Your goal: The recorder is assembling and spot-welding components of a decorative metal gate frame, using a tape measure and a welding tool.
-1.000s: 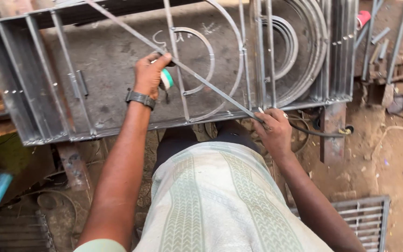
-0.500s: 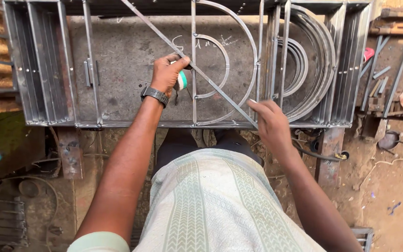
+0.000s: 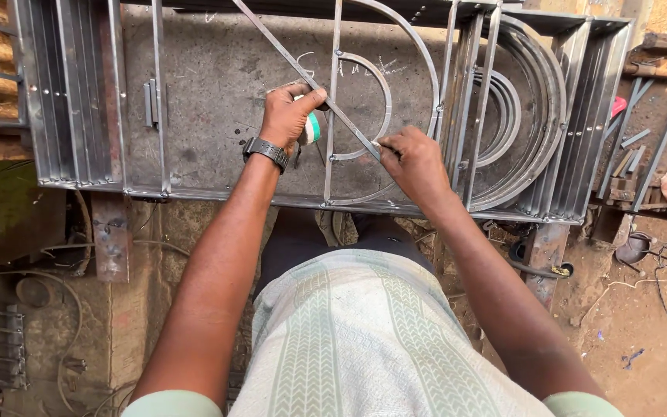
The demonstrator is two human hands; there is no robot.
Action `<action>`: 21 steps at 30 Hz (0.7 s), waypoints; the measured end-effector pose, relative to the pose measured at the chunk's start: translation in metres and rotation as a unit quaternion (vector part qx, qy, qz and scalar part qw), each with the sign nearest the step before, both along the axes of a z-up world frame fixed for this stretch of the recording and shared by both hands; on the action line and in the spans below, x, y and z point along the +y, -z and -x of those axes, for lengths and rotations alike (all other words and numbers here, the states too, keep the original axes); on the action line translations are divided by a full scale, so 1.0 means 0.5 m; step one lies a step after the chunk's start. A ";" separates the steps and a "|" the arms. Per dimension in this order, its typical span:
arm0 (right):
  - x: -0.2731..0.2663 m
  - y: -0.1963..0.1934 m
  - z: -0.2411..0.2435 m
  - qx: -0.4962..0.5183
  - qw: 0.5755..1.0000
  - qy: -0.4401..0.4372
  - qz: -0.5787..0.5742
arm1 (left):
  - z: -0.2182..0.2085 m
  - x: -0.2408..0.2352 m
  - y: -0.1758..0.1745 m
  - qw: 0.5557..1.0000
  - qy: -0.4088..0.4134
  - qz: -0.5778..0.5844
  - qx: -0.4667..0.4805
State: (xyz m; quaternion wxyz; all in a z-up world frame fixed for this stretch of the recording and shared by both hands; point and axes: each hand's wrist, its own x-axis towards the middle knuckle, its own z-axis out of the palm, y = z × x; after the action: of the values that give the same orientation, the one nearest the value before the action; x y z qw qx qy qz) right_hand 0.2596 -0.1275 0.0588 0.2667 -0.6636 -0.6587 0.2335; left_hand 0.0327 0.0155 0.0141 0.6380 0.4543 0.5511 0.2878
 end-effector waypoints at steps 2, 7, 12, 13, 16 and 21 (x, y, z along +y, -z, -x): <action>0.001 0.004 0.002 0.003 1.000 -0.012 0.006 | -0.001 0.000 0.001 1.000 -0.002 0.001 0.005; 0.020 -0.020 0.009 -0.072 0.993 -0.052 0.072 | 0.003 -0.001 0.009 1.000 0.000 -0.005 0.003; 0.012 -0.017 -0.009 -0.144 0.979 -0.113 0.091 | 0.000 0.001 0.011 0.999 -0.007 0.031 -0.013; 0.006 -0.014 -0.013 -0.156 0.972 -0.127 0.121 | 0.004 0.001 0.020 1.000 -0.008 0.021 -0.016; -0.017 -0.057 -0.001 -0.128 0.989 -0.062 0.049 | 0.003 0.002 0.025 0.999 -0.007 -0.003 -0.041; -0.018 -0.050 0.060 -0.073 0.996 -0.041 0.006 | 0.001 0.003 0.026 0.999 -0.010 0.022 -0.035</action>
State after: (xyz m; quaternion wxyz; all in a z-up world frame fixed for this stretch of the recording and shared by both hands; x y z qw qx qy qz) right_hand 0.2296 -0.1364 0.0840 0.2039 -0.6529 -0.7019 0.1990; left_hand 0.0320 0.0172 0.0010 0.6633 0.4244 0.5395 0.2981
